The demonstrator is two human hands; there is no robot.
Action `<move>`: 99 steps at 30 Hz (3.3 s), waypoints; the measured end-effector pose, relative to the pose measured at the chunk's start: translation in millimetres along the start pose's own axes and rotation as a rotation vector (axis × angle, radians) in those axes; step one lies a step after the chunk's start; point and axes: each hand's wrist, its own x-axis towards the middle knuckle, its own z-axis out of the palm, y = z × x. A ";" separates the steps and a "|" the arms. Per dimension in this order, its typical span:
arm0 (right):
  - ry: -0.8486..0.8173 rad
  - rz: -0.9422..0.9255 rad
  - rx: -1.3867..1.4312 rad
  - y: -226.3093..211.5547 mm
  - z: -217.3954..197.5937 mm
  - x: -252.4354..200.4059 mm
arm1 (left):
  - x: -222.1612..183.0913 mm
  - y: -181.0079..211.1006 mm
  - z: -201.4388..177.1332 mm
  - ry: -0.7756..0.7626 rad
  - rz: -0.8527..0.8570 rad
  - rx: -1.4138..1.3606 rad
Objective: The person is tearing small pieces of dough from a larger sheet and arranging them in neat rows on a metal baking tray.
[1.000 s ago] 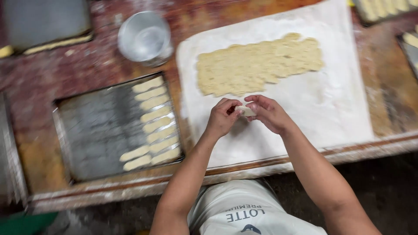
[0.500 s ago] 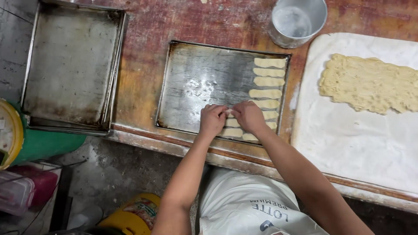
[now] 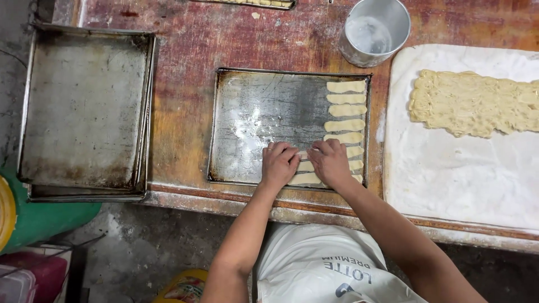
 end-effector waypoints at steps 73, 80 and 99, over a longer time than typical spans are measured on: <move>-0.253 0.477 1.063 46.7 -37.2 37.6 | 47.3 60.2 3.7 -0.131 -0.419 -0.415; -0.188 0.063 0.146 30.7 8.4 38.8 | 43.5 9.3 1.5 -0.195 -0.183 -0.007; -0.721 0.014 -0.202 -25.4 -70.7 42.1 | 75.7 100.3 -101.7 -0.896 -0.240 0.156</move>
